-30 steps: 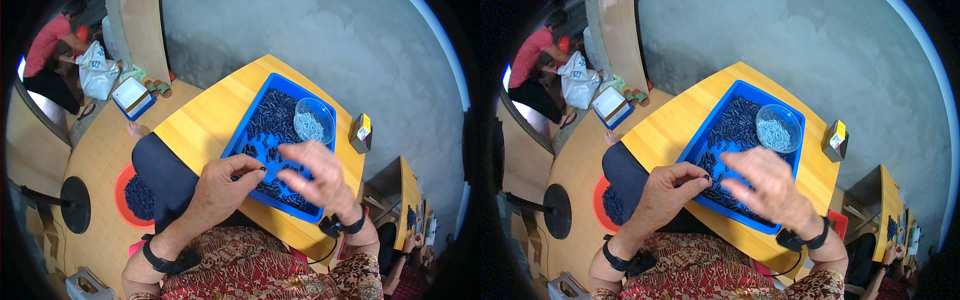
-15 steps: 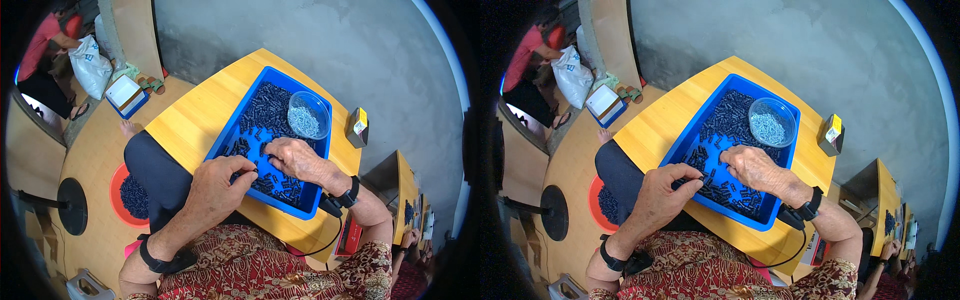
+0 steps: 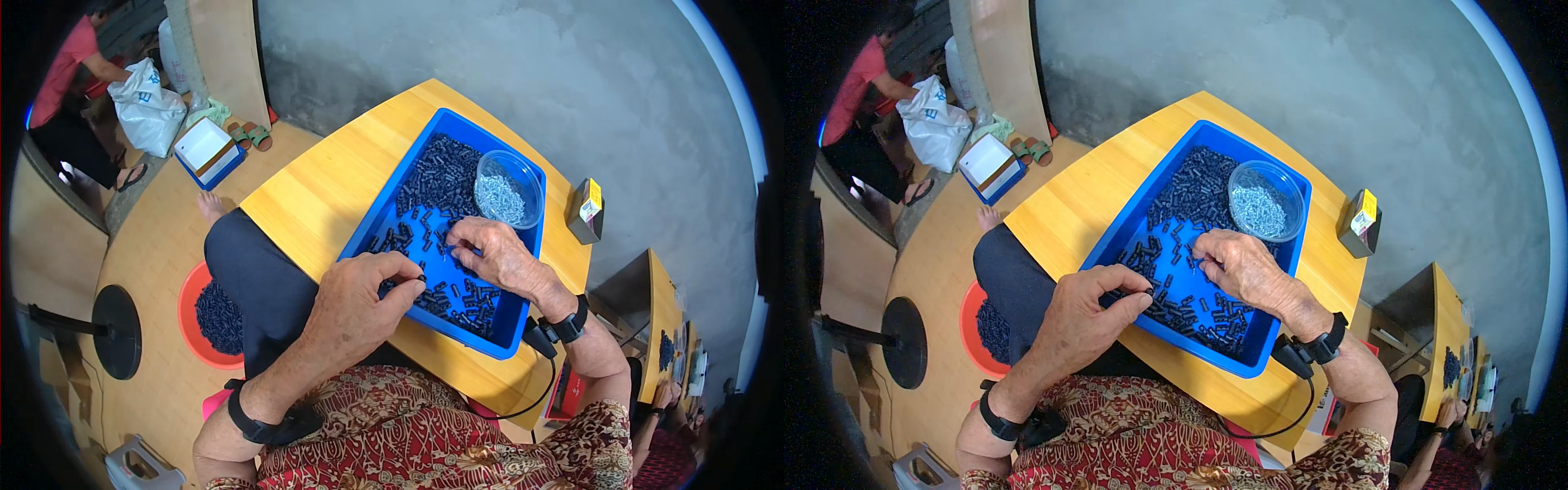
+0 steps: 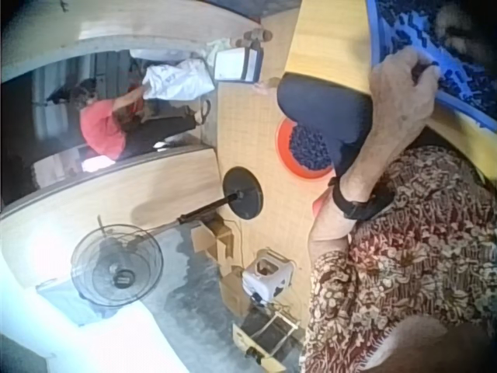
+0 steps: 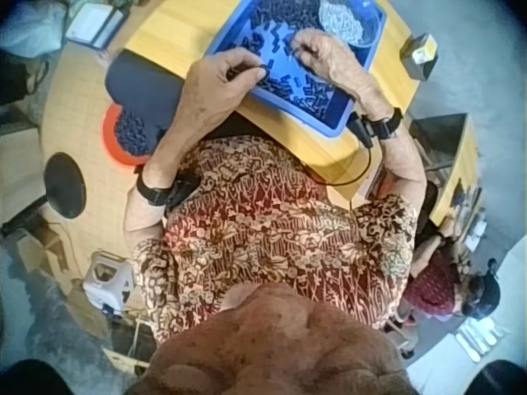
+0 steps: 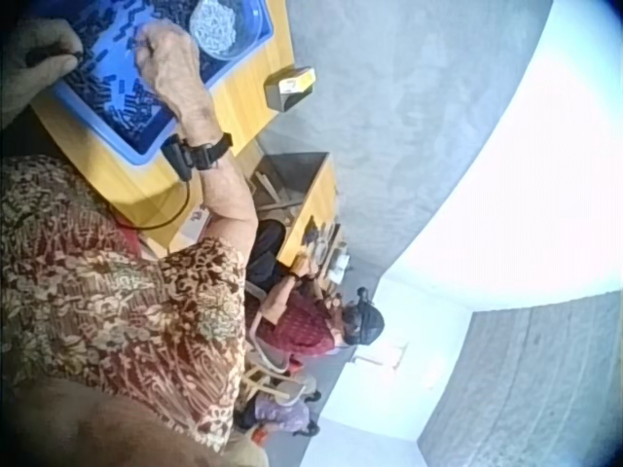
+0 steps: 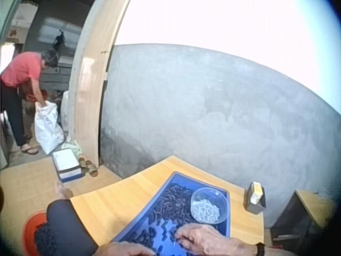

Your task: Assembling small silver metal rings onto blue plastic industrial components by hand.

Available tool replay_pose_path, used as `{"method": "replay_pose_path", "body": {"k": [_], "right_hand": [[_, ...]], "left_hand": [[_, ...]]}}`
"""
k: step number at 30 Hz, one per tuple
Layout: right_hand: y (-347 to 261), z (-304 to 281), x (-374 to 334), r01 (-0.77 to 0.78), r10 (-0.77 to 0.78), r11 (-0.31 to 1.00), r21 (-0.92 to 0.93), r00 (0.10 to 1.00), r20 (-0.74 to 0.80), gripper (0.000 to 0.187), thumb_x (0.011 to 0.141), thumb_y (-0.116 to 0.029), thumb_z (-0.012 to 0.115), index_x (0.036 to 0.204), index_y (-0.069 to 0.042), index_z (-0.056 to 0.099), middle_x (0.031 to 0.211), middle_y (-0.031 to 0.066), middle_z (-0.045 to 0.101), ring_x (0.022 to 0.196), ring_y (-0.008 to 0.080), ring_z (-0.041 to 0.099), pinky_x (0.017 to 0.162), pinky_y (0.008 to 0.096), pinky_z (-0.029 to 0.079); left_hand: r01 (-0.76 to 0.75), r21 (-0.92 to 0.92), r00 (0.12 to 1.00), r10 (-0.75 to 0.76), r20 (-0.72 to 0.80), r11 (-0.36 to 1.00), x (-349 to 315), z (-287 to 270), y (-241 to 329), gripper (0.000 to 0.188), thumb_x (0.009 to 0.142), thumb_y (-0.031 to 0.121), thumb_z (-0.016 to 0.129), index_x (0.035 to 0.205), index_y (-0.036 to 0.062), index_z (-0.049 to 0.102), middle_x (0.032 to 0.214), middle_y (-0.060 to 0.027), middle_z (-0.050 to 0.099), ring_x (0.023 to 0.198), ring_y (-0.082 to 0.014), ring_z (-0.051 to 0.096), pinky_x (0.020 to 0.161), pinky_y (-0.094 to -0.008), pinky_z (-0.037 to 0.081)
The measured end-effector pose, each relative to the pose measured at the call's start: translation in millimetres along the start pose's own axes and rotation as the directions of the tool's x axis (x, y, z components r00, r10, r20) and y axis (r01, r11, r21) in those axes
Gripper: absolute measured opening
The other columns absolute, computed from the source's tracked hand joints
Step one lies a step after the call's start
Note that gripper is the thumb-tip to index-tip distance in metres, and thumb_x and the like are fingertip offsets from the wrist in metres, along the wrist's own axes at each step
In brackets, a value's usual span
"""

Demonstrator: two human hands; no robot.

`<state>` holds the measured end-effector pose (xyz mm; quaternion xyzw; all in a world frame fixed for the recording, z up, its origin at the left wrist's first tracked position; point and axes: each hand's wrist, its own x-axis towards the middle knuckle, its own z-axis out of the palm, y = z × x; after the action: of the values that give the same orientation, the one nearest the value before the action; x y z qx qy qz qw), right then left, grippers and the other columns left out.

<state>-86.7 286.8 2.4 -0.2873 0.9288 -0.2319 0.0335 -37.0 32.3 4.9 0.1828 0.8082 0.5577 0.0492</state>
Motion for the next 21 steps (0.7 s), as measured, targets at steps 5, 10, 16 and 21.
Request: {"method": "replay_pose_path", "body": {"k": [5,10,16,21], "right_hand": [[0.9,6.9,3.3,0.112,-0.110,0.990,-0.085,0.994,0.028,0.014,0.081,-0.002,0.070,0.093,-0.002,0.063,0.087,0.0154,0.063,0.088,0.0370,0.064,0.075,0.0459,0.055],[1.0,9.7,2.5,0.136,-0.127,0.978,-0.160,0.989,0.070,0.019,0.079,0.001,0.068,0.097,-0.002,0.064,0.087,0.0147,0.061,0.087,0.0358,0.065,0.075,0.0454,0.056],[-2.7,10.3,-3.3,0.088,-0.088,0.984,-0.153,0.996,0.004,0.018,0.082,0.000,0.065,0.100,-0.001,0.064,0.090,0.0151,0.063,0.089,0.0353,0.064,0.079,0.0432,0.055],[2.3,-1.9,-4.2,0.002,-0.003,0.997,-0.077,1.000,-0.023,0.017,0.083,0.000,0.066,0.100,0.000,0.066,0.094,0.0150,0.065,0.091,0.0346,0.066,0.080,0.0406,0.055]], "left_hand": [[0.023,-0.018,1.000,-0.023,0.003,1.000,-0.4,-0.3,2.5,0.016,0.089,0.014,0.072,0.097,-0.0009,0.070,0.088,-0.0097,0.072,0.083,-0.0164,0.068,0.077,-0.0302,0.052],[0.013,-0.029,1.000,-0.013,0.001,0.999,-0.1,-0.6,0.3,0.016,0.090,0.014,0.072,0.097,-0.0004,0.070,0.087,-0.0088,0.072,0.083,-0.0152,0.068,0.077,-0.0296,0.052],[0.039,-0.093,0.999,-0.039,0.005,0.995,0.4,-1.3,1.0,0.017,0.091,0.015,0.072,0.097,-0.0007,0.070,0.087,-0.0062,0.072,0.084,-0.0114,0.066,0.078,-0.0277,0.052],[0.037,-0.122,0.999,-0.038,-0.003,0.992,-1.0,-0.5,-1.3,0.017,0.092,0.015,0.072,0.098,-0.0006,0.071,0.087,-0.0039,0.072,0.085,-0.0094,0.064,0.079,-0.0263,0.051]]}}
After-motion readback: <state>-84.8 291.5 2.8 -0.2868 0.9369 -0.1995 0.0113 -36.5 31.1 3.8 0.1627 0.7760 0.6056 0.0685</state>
